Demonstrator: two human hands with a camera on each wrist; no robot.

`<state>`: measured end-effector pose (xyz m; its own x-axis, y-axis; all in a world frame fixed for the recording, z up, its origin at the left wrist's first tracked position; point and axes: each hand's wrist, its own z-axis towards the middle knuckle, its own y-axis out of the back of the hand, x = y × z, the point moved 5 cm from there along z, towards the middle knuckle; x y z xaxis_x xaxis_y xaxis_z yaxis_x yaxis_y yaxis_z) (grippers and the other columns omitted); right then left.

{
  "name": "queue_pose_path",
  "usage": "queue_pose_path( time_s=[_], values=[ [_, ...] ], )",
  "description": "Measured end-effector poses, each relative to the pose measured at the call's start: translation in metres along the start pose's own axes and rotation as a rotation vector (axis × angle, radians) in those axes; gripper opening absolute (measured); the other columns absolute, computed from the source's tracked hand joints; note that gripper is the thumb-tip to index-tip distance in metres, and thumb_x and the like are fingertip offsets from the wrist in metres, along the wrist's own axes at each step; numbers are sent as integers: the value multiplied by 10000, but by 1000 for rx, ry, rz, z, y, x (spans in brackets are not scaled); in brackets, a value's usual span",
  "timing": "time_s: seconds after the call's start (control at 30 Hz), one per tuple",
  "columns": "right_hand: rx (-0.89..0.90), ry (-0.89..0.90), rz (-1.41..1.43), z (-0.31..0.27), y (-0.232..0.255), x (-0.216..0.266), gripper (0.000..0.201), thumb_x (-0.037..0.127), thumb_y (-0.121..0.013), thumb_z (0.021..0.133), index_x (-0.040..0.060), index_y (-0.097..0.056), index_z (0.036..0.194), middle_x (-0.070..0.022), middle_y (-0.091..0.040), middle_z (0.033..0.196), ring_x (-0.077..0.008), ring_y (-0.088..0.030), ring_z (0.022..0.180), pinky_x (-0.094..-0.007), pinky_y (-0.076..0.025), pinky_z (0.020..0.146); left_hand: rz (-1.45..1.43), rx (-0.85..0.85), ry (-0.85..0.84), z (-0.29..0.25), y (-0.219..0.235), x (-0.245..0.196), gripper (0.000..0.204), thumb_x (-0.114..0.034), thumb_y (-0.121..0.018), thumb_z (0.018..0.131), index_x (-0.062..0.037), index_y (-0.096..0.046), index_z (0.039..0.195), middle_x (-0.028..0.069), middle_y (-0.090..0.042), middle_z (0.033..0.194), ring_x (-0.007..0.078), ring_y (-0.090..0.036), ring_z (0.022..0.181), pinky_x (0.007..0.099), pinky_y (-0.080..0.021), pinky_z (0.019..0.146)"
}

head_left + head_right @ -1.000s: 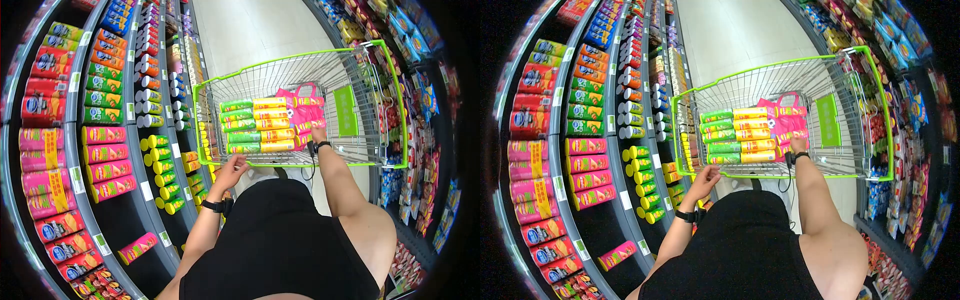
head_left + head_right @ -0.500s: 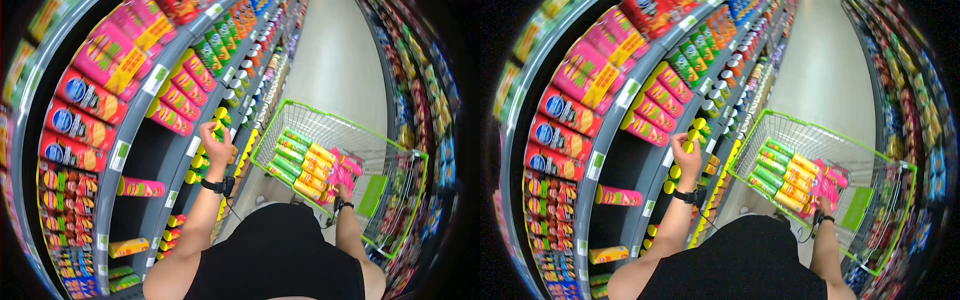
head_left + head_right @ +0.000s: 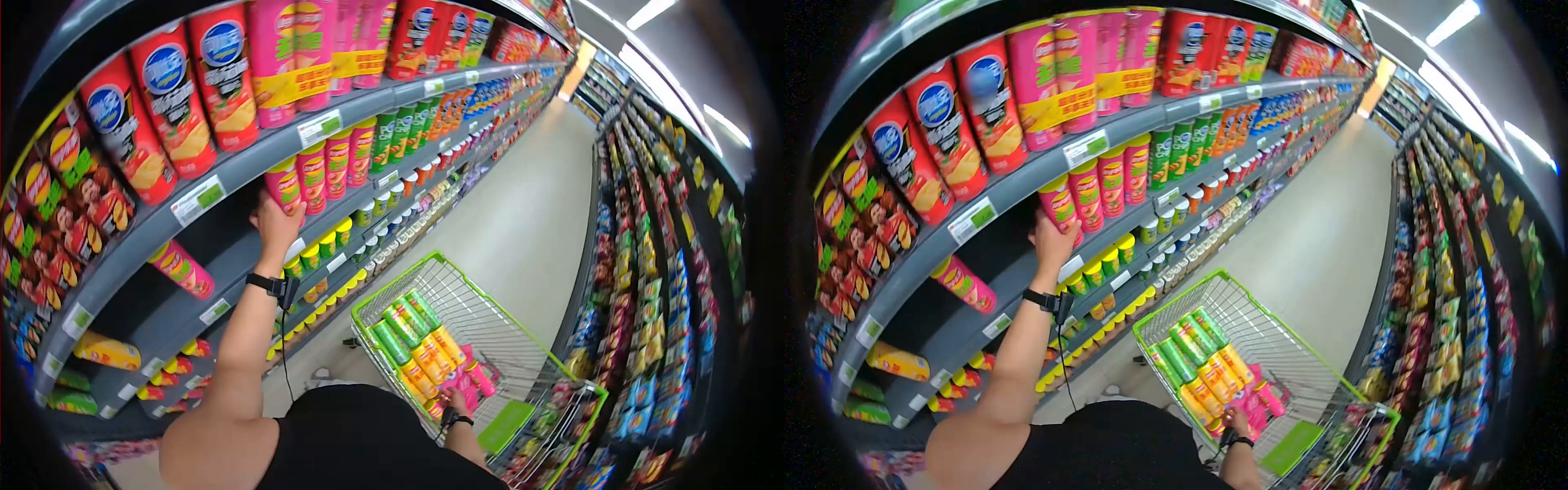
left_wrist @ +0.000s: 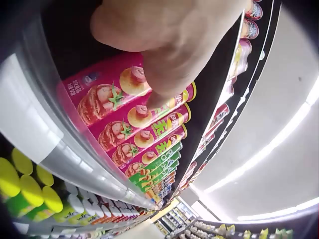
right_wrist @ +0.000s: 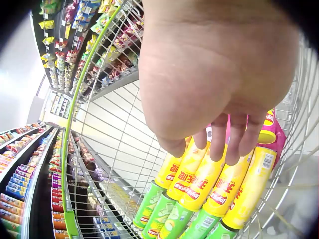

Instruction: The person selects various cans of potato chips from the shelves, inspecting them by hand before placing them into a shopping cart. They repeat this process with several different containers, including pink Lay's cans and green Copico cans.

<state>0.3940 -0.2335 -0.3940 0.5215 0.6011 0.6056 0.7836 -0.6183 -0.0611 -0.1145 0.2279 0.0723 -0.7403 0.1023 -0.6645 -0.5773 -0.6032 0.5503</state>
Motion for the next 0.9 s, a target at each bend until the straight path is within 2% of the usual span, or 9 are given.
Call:
queue_pose_path(
  time_s=[0.03,0.07,0.1,0.2,0.37,0.43,0.67,0.83,0.9],
  values=[
    [-72,-16,50,-5,-6,2,441,307,-503,999,44,-478,1352,-91,-664,1018,-228,-617,786,-353,-533,672,15,124,60,2,0,10,794,-353,-837,722,-32,-426,1321,227,-592,1253,390,-542,1208,584,-344,993],
    [-51,-27,43,-7,-14,12,430,312,-495,1001,43,-483,1337,-83,-664,1019,-223,-618,788,-349,-531,672,49,-20,-21,-1,7,8,677,-382,-812,742,-45,-499,1239,195,-676,1102,392,-624,1075,591,-373,946],
    [-32,-41,40,-11,-19,17,421,316,-487,1004,42,-488,1323,-74,-665,1020,-217,-619,791,-345,-530,672,75,42,26,-1,8,14,658,-398,-798,760,-48,-503,1233,194,-663,1145,386,-609,1110,591,-374,955],
    [245,-55,-40,40,-8,17,395,335,-479,1007,62,-502,1290,-55,-659,1017,-201,-635,811,-349,-532,674,18,-16,-20,-5,21,15,599,-421,-793,771,-33,-546,1153,210,-668,1083,401,-641,1031,555,-461,892],
    [63,92,-183,-7,-58,72,311,366,-508,999,122,-525,1191,-20,-634,949,-191,-640,804,-338,-527,668,-73,12,1,-10,33,28,609,-432,-816,755,-28,-541,1119,226,-646,1017,434,-647,948,505,-539,776],
    [133,58,-93,0,-70,78,338,365,-579,986,113,-531,1207,-77,-660,1034,-190,-666,777,-291,-525,605,-73,-6,-68,-22,36,34,579,-331,-816,749,-40,-520,1153,232,-616,1070,441,-629,986,511,-531,800],
    [126,167,-274,-21,-119,107,347,373,-570,987,112,-533,1213,-78,-661,1055,-210,-653,820,-320,-520,666,-113,70,-162,-47,72,15,634,-208,-846,698,-71,-492,1206,121,-565,1213,377,-620,1075,455,-549,843],
    [173,226,-303,-29,-156,137,320,342,-562,1004,115,-541,1228,-60,-668,1048,-189,-647,861,-316,-514,729,-235,99,-339,-74,84,-4,707,-239,-860,680,-90,-475,1254,125,-552,1313,359,-596,1159,449,-523,934],
    [216,306,-313,-44,-183,155,255,327,-555,1017,99,-572,1132,-41,-662,1006,-168,-630,842,-299,-494,732,-346,131,-346,-91,84,-19,724,-260,-868,678,-87,-477,1262,139,-579,1291,361,-608,1143,448,-521,937]
  ],
)
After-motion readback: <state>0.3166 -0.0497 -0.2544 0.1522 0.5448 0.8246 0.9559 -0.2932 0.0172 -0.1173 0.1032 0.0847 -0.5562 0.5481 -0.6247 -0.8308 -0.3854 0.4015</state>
